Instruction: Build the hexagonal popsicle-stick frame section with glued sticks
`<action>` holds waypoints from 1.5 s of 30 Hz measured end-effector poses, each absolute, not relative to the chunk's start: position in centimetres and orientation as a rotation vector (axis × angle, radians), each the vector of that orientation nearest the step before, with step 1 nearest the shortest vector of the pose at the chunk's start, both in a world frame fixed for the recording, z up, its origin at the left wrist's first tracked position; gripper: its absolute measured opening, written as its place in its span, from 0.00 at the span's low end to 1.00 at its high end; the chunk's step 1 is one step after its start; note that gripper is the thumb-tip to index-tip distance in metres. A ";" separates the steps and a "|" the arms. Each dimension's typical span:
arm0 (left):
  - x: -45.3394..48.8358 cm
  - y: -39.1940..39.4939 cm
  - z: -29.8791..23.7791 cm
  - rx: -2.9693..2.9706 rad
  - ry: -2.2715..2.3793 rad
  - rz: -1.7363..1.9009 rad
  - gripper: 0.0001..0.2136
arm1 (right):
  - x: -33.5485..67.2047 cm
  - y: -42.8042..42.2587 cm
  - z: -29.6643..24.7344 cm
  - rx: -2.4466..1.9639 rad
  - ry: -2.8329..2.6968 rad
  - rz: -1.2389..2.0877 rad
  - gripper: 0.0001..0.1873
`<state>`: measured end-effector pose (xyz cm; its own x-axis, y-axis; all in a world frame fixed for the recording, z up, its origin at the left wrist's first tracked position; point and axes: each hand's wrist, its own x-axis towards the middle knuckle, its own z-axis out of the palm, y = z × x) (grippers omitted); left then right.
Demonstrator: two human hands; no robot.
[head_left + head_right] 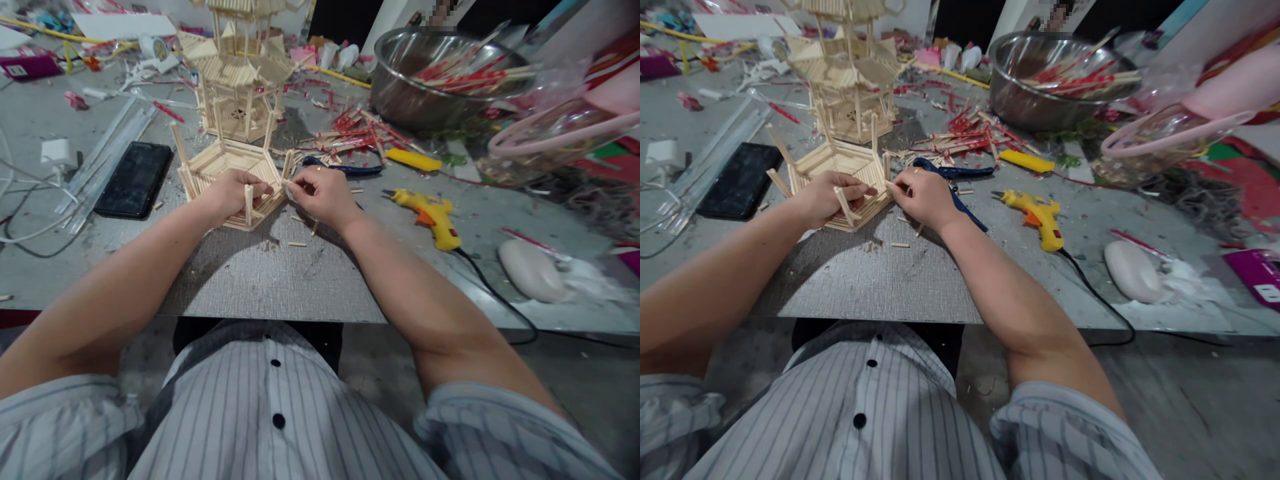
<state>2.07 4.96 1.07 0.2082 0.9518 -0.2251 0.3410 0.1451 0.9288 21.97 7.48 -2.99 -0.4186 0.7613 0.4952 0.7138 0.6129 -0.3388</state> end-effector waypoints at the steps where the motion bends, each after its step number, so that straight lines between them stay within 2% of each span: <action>1: 2.1 5.0 1.1 1.407 1.331 0.708 0.09 | 22.0 7.3 -3.0 -1.153 -2.239 0.047 0.18; 11: 2.1 5.1 1.0 1.414 1.320 0.708 0.07 | 21.7 6.1 -2.1 -1.207 -2.384 -0.152 0.18; 24: 2.1 4.9 1.1 1.397 1.301 0.722 0.07 | 21.2 7.1 -2.8 -1.225 -2.248 0.052 0.12; 31: 2.0 5.0 1.1 1.433 1.291 0.720 0.11 | 21.5 7.1 -2.5 -1.194 -2.233 0.145 0.13; 45: 2.2 4.9 1.1 1.417 1.307 0.730 0.12 | 21.6 7.1 -2.4 -1.203 -2.215 0.119 0.14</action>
